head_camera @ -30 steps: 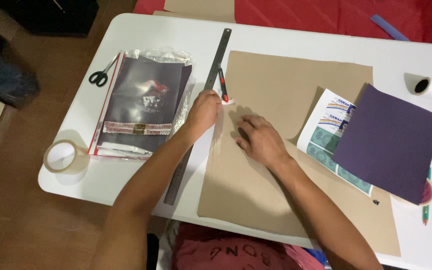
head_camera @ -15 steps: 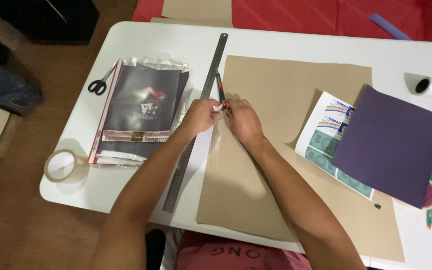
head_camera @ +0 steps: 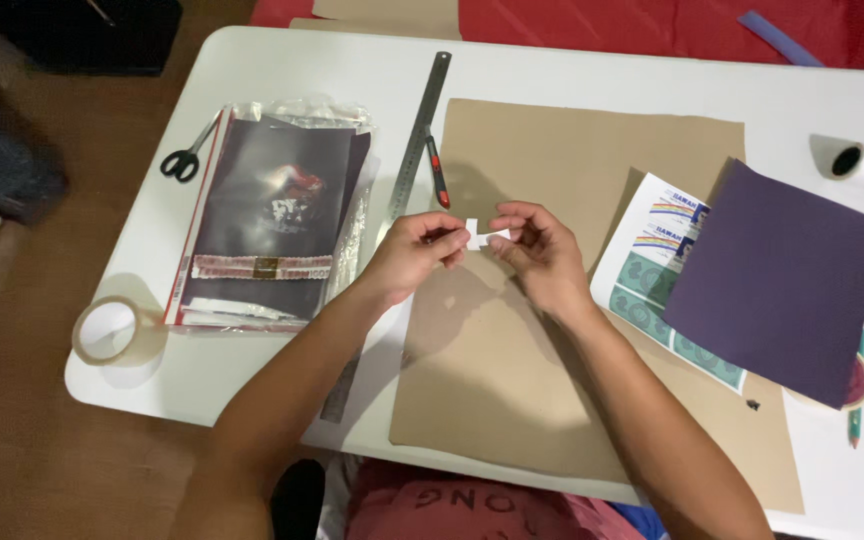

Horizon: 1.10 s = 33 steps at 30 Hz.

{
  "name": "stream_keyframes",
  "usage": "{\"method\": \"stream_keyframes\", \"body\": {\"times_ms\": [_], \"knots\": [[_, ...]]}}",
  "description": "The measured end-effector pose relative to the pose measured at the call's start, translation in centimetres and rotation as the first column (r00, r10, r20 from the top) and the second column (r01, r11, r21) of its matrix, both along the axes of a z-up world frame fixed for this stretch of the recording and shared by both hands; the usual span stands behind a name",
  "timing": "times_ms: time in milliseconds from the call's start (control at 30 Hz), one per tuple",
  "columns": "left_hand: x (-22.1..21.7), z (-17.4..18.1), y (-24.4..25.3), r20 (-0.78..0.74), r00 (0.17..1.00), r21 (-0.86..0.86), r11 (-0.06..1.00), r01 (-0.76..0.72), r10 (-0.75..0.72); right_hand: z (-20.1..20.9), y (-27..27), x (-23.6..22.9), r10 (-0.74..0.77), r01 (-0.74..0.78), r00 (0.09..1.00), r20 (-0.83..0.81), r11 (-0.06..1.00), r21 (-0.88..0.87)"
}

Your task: The person organizes various printed materials, stickers, and fabric pieces in a workshop, checking a small notebook for information and placing items into clear plastic sleeves.

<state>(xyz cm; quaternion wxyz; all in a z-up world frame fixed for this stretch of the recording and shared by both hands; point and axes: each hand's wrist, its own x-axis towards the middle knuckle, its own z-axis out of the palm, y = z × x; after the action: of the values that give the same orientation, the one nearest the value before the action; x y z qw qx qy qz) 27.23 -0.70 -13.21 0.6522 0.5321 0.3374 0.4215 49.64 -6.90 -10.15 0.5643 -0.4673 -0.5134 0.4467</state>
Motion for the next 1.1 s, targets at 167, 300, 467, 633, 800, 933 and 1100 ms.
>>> {"method": "stream_keyframes", "body": {"times_ms": [167,300,467,633,800,933,1100], "knots": [[3.4,2.5,-2.1,-0.01,0.995,0.048,0.994,0.101,-0.1,1.6,-3.0,2.4,-0.004,0.003,0.999,0.039,1.0,0.026],[6.9,1.1,-2.5,-0.047,0.989,0.124,0.982,0.143,-0.138,1.8,-5.6,4.8,-0.057,0.034,0.969,0.239,0.994,0.101],[9.5,2.2,-4.5,-0.191,0.964,0.117,0.971,0.208,-0.184,4.0,-9.5,8.4,-0.211,0.158,0.921,0.327,0.971,0.182],[10.3,4.4,-6.4,-0.225,0.946,0.085,0.962,0.259,-0.235,5.0,-11.7,21.1,-0.425,0.344,0.808,0.409,0.903,0.258],[9.8,3.8,-6.8,-0.381,0.898,-0.035,0.974,0.223,-0.22,2.3,-14.8,41.5,-0.694,0.777,0.529,0.488,0.628,0.049],[10.6,2.6,-6.8,-0.387,0.89,-0.003,0.965,0.261,-0.241,1.4,-17.7,49.0,-0.703,0.853,0.473,0.531,0.517,-0.076],[13.4,3.0,-6.3,-0.502,0.825,0.018,0.951,0.308,-0.258,2.1,-17.7,52.5,-0.519,0.776,0.59,0.618,0.577,-0.257]]}}
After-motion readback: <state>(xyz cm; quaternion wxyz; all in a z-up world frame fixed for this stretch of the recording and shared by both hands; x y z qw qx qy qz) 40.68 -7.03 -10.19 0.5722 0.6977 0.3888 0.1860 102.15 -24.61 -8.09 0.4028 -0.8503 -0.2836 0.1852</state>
